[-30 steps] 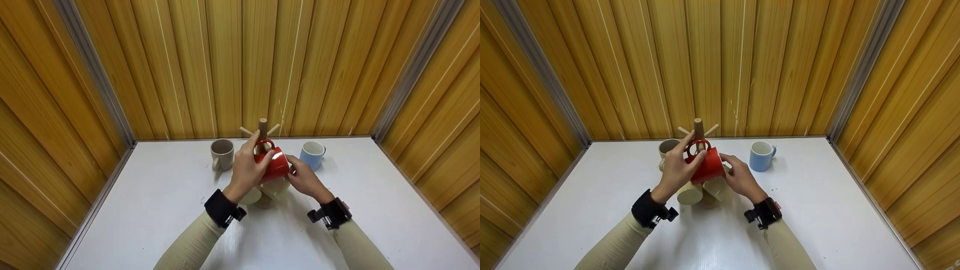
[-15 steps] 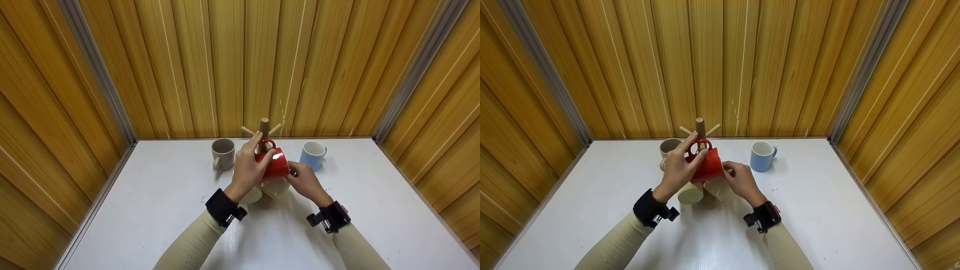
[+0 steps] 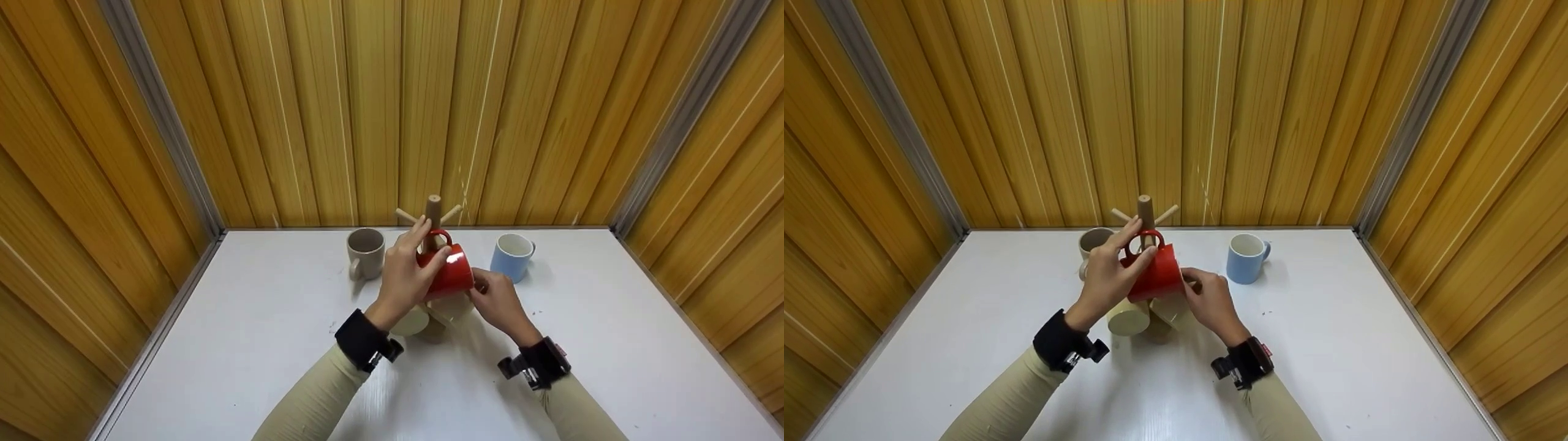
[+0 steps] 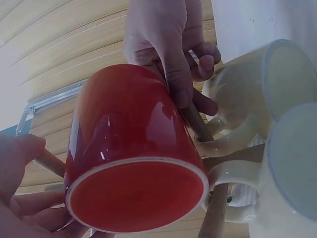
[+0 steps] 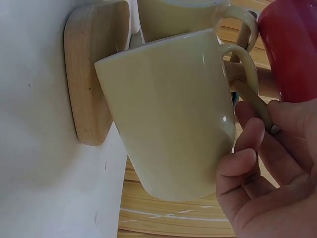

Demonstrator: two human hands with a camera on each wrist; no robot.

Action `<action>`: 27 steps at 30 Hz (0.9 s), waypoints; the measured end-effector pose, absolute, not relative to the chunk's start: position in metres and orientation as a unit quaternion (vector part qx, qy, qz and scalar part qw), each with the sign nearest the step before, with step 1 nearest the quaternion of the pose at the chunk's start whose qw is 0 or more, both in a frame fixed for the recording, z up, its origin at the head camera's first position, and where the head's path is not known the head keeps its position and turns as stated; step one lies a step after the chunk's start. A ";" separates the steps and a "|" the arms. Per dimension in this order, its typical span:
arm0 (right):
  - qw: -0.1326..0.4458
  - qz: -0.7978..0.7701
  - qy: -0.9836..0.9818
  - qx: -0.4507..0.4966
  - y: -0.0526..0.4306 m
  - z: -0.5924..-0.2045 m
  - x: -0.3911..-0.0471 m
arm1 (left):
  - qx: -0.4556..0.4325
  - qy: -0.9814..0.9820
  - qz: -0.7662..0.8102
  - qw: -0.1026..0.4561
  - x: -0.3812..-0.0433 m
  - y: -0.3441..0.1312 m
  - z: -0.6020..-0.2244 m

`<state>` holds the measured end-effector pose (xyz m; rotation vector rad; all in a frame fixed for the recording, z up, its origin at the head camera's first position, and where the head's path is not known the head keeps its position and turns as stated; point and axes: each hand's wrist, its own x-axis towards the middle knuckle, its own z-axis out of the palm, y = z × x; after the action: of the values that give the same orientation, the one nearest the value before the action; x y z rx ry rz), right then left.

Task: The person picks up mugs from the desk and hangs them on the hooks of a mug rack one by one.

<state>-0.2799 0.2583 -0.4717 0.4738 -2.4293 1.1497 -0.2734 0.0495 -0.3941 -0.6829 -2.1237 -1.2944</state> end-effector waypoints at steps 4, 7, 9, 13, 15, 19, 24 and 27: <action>0.206 0.419 -0.868 0.169 0.255 -0.472 -0.274 | -0.268 -0.783 -0.490 0.274 -0.276 0.047 -0.395; 0.205 0.424 -0.865 0.172 0.251 -0.472 -0.270 | -0.281 -0.777 -0.497 0.266 -0.278 0.043 -0.395; 0.206 0.424 -0.863 0.178 0.249 -0.471 -0.268 | -0.289 -0.776 -0.499 0.256 -0.278 0.040 -0.395; 0.215 0.419 -0.861 0.190 0.244 -0.471 -0.263 | -0.302 -0.777 -0.498 0.238 -0.279 0.034 -0.395; 0.217 0.420 -0.860 0.192 0.242 -0.470 -0.261 | -0.307 -0.780 -0.495 0.229 -0.280 0.031 -0.394; 0.215 0.416 -0.861 0.199 0.237 -0.469 -0.256 | -0.323 -0.781 -0.487 0.221 -0.280 0.024 -0.393; 0.214 0.405 -0.862 0.218 0.231 -0.467 -0.250 | -0.322 -0.776 -0.489 0.233 -0.280 0.014 -0.393; 0.219 0.399 -0.860 0.230 0.227 -0.467 -0.247 | -0.313 -0.773 -0.500 0.235 -0.279 0.008 -0.395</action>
<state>-0.2470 0.2268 -0.4672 0.6364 -2.3802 1.1034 -0.2794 0.0082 -0.3945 -0.8600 -2.1201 -1.3719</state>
